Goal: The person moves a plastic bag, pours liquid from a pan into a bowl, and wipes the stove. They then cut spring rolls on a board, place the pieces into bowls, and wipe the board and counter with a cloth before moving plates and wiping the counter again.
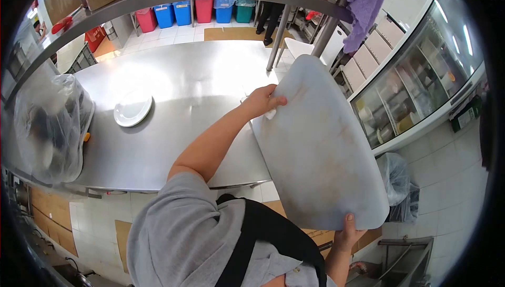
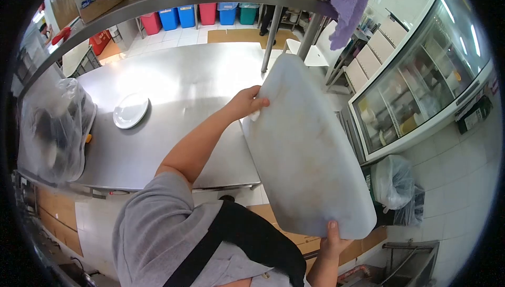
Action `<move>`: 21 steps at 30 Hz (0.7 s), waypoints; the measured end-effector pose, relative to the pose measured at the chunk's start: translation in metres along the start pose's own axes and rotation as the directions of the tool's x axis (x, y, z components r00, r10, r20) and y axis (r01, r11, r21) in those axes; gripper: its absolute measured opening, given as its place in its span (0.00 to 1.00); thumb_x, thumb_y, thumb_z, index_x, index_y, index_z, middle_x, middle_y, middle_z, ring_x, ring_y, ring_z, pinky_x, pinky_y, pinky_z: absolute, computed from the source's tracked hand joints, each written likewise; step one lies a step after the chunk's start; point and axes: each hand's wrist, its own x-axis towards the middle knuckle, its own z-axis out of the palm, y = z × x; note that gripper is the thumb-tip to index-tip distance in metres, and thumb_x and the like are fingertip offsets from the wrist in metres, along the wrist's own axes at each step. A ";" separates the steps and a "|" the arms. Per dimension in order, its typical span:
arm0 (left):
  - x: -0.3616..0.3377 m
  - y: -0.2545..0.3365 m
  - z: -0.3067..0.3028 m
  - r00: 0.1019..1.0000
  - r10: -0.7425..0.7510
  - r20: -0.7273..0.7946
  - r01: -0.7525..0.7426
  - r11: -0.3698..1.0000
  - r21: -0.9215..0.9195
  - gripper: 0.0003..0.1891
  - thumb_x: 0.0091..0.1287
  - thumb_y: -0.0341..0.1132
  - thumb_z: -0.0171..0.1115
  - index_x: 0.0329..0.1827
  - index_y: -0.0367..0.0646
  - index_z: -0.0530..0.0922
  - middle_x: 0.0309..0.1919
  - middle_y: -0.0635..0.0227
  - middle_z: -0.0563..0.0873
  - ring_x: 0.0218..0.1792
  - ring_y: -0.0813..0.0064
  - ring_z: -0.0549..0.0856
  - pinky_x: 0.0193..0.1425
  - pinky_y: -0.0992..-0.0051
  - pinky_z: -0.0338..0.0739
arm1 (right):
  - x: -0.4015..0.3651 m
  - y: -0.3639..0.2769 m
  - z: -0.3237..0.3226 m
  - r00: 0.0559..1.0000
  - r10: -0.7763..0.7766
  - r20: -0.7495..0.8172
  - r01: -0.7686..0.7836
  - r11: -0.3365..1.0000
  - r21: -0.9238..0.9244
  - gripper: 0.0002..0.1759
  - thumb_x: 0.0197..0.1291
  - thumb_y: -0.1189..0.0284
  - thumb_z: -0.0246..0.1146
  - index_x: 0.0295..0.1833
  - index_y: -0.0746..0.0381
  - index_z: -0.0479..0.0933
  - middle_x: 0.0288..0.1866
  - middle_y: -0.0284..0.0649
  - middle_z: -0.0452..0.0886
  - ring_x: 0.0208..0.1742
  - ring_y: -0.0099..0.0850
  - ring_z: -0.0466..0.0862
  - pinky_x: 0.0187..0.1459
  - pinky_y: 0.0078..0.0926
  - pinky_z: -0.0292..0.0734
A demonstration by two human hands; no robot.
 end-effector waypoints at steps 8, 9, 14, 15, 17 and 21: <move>0.067 -0.018 -0.071 0.994 0.050 -0.093 -0.071 0.970 -0.234 0.21 0.63 0.42 0.65 0.53 0.37 0.77 0.40 0.64 0.85 0.41 0.76 0.82 0.49 0.75 0.75 | 0.047 -0.022 0.096 0.996 -0.065 0.060 0.075 0.981 -0.179 0.26 0.51 0.83 0.62 0.58 0.70 0.67 0.48 0.41 0.75 0.40 0.24 0.76 0.38 0.21 0.74; 0.079 -0.014 -0.083 0.994 0.051 -0.100 -0.071 0.975 -0.212 0.21 0.63 0.42 0.65 0.53 0.37 0.78 0.40 0.65 0.84 0.41 0.76 0.81 0.49 0.75 0.75 | 0.055 -0.013 0.117 0.996 -0.083 0.032 0.087 0.982 -0.166 0.25 0.51 0.84 0.62 0.57 0.70 0.67 0.47 0.40 0.76 0.40 0.24 0.76 0.38 0.20 0.74; 0.170 -0.056 -0.126 0.982 0.161 -0.099 -0.188 0.862 -0.471 0.23 0.60 0.50 0.67 0.50 0.42 0.80 0.38 0.73 0.83 0.37 0.79 0.79 0.45 0.75 0.75 | 0.097 0.026 0.188 0.984 -0.052 0.173 0.078 0.985 -0.151 0.21 0.53 0.86 0.61 0.55 0.70 0.71 0.46 0.38 0.76 0.40 0.23 0.76 0.40 0.20 0.74; 0.185 -0.064 -0.130 0.981 0.169 -0.095 -0.194 0.853 -0.485 0.24 0.62 0.52 0.64 0.51 0.43 0.79 0.40 0.73 0.83 0.39 0.79 0.80 0.46 0.74 0.76 | 0.105 0.034 0.202 0.985 -0.041 0.170 0.061 0.992 -0.111 0.20 0.54 0.85 0.61 0.54 0.69 0.71 0.45 0.38 0.77 0.40 0.22 0.76 0.40 0.20 0.74; 0.212 -0.075 -0.140 0.975 0.223 -0.026 -0.200 0.809 -0.552 0.25 0.61 0.56 0.62 0.52 0.46 0.78 0.39 0.76 0.82 0.39 0.81 0.80 0.46 0.76 0.76 | 0.119 0.049 0.225 0.987 -0.026 0.160 0.031 0.999 -0.027 0.20 0.54 0.84 0.62 0.54 0.69 0.71 0.44 0.37 0.77 0.39 0.22 0.77 0.41 0.20 0.73; 0.247 -0.088 -0.145 0.990 0.137 -0.024 -0.129 0.841 -0.526 0.25 0.62 0.57 0.62 0.53 0.47 0.77 0.37 0.80 0.80 0.33 0.85 0.76 0.40 0.82 0.72 | 0.142 0.071 0.250 0.989 -0.051 0.137 0.062 0.995 -0.079 0.18 0.55 0.83 0.63 0.52 0.69 0.72 0.44 0.36 0.77 0.40 0.22 0.77 0.43 0.20 0.73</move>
